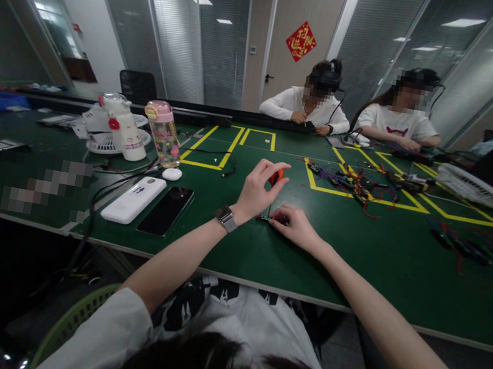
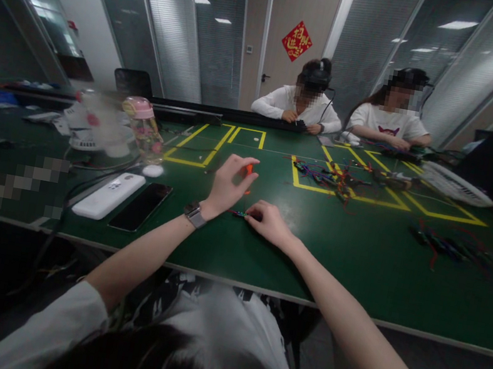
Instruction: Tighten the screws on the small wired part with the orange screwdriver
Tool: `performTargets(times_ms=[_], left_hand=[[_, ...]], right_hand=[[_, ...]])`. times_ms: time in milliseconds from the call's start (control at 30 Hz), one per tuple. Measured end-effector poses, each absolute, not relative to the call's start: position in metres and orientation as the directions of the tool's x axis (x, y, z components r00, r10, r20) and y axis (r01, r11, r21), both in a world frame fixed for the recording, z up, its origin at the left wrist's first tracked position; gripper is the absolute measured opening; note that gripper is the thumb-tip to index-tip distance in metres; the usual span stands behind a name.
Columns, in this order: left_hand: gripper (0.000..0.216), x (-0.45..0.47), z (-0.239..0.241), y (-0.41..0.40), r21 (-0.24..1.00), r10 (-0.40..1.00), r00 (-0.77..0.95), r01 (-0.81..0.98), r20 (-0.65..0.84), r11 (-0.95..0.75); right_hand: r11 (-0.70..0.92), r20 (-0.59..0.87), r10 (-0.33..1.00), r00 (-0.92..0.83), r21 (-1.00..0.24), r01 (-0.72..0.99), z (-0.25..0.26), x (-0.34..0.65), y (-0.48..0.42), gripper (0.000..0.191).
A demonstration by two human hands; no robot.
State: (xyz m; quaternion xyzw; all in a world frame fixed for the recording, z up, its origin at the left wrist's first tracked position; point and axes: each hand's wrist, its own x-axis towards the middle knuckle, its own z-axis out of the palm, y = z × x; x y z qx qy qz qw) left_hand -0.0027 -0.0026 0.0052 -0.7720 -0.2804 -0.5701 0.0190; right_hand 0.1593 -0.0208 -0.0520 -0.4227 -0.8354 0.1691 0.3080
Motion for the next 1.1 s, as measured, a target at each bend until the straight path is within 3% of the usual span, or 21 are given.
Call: performTargets(times_ms=[300, 667, 800, 1000, 1100], left_hand=[[0.029, -0.0031, 0.0053, -0.005, 0.283, 0.4, 0.241, 0.405, 0.884, -0.869], [0.024, -0.0039, 0.0064, -0.0021, 0.297, 0.412, 0.181, 0.452, 0.893, -0.841], [0.032, -0.0033, 0.0073, -0.0013, 0.319, 0.419, 0.166, 0.424, 0.893, -0.848], [0.016, -0.0032, 0.0059, -0.0002, 0.319, 0.413, 0.121, 0.457, 0.903, -0.831], [0.021, -0.0033, 0.0046, -0.0012, 0.292, 0.392, 0.141, 0.455, 0.909, -0.841]], right_hand=[[0.591, 0.369, 0.806, -0.463, -0.528, 0.609, -0.0525, 0.1591, -0.02, 0.009], [0.588, 0.372, 0.808, -0.456, -0.537, 0.604, -0.0525, 0.1594, -0.02, 0.01], [0.587, 0.376, 0.809, -0.451, -0.54, 0.603, -0.0538, 0.1601, -0.019, 0.01], [0.584, 0.369, 0.811, -0.453, -0.543, 0.604, -0.0535, 0.1604, -0.0189, 0.01], [0.59, 0.37, 0.807, -0.461, -0.538, 0.602, -0.0529, 0.1603, -0.0192, 0.01]])
